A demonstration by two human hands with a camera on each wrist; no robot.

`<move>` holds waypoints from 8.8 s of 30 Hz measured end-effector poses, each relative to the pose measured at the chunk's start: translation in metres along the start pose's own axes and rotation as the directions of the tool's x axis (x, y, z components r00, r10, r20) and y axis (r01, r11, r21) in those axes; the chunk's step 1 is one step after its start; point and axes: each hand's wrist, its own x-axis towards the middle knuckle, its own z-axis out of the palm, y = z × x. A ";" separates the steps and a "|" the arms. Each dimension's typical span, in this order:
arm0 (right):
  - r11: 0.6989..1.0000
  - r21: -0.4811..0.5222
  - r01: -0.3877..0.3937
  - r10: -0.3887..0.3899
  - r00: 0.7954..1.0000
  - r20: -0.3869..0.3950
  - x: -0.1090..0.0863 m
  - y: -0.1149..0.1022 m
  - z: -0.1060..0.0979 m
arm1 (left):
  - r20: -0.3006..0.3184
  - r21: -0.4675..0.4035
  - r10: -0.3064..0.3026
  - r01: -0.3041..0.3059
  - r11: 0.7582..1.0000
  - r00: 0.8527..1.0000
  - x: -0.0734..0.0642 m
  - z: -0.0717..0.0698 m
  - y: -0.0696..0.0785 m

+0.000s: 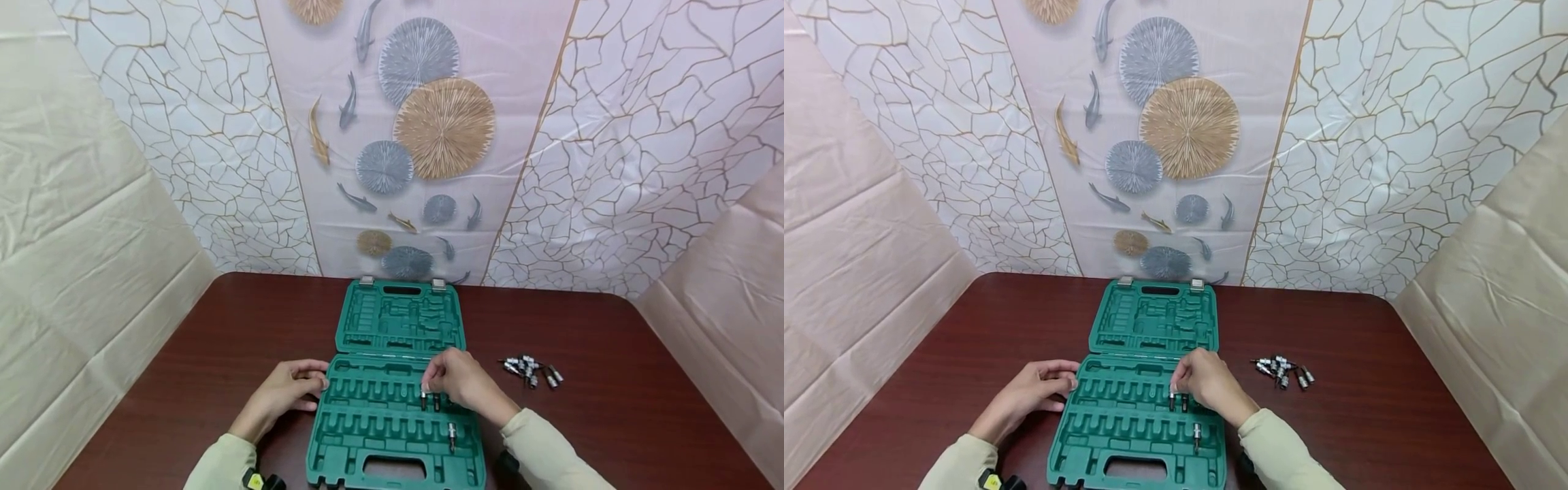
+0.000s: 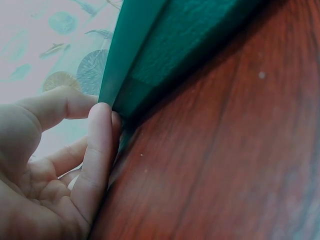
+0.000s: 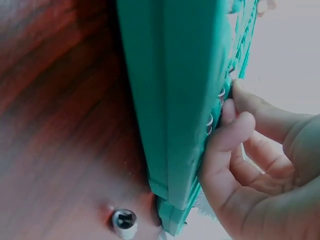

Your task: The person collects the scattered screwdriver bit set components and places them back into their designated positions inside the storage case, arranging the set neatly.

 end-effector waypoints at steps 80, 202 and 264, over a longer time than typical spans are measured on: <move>0.943 -0.331 0.048 -0.109 0.979 -0.171 -0.039 0.077 -0.028 | -0.013 0.023 0.024 -0.024 0.999 1.000 0.000 0.001 -0.003; 0.995 -0.015 0.103 -0.102 0.993 0.067 -0.049 0.016 0.006 | 0.012 0.004 0.010 -0.010 1.000 1.000 0.000 0.001 -0.001; 0.994 -0.088 -0.064 0.029 0.935 -0.353 -0.038 0.105 -0.065 | 0.003 0.033 0.033 -0.033 0.999 0.999 -0.002 0.001 -0.003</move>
